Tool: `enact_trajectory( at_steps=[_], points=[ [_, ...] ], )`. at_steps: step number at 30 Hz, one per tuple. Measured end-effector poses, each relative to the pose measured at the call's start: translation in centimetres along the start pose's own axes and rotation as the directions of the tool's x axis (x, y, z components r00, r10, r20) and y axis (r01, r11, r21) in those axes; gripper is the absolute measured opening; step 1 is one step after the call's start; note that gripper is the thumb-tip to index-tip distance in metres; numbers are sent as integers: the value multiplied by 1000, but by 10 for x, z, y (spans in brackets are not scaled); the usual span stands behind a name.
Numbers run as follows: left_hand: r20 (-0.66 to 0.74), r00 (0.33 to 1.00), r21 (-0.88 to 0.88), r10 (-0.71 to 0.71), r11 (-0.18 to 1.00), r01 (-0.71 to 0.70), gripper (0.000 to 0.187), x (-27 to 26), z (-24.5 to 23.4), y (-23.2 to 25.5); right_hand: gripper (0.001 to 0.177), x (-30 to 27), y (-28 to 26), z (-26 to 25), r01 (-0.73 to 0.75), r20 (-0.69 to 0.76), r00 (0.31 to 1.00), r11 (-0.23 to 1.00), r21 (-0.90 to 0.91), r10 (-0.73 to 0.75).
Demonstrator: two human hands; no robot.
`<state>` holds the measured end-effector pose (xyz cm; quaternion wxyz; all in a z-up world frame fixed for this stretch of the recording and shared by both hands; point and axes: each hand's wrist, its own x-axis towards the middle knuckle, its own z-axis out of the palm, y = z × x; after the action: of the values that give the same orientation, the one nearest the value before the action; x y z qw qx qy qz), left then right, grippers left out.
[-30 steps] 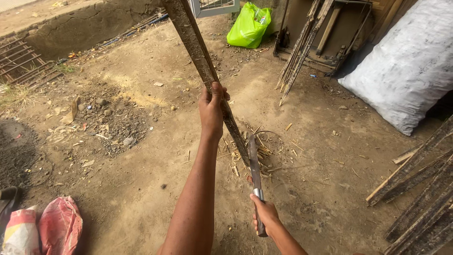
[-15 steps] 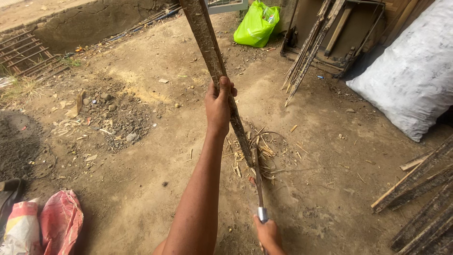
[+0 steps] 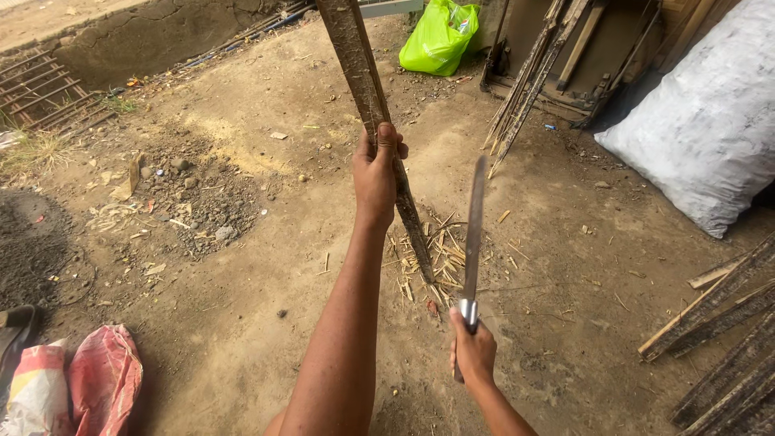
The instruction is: The person shaves and strips bark or layers from a long wooden beam by hand using a large blade, repeatedly scraping along the length of the wood while holding it upright.
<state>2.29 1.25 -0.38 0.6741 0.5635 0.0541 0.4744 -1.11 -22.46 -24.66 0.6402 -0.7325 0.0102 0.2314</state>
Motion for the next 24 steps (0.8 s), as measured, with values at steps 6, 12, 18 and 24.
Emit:
enact_trajectory(
  at_steps=[6, 12, 18, 24],
  points=[
    [-13, 1000, -38, 1, 999, -1, 46, 3, -5, 0, 48, -6, 56, 31, 91, -114, 987, 978, -188, -114],
    [15, 1000, 2, 22, 1000, -22, 51, 4, -6, 1, 47, -11, 62, 22, -291, 11, 949, 885, -364, 317],
    [29, 1000, 40, 5, 999, -6, 55, -1, -2, 2, 51, -23, 51, 12, -342, 84, 930, 925, -167, 359],
    [45, 998, 94, 32, 995, -36, 57, -4, -7, -3, 43, -15, 54, 1, -418, 268, 878, 908, 24, 397]
  ],
)
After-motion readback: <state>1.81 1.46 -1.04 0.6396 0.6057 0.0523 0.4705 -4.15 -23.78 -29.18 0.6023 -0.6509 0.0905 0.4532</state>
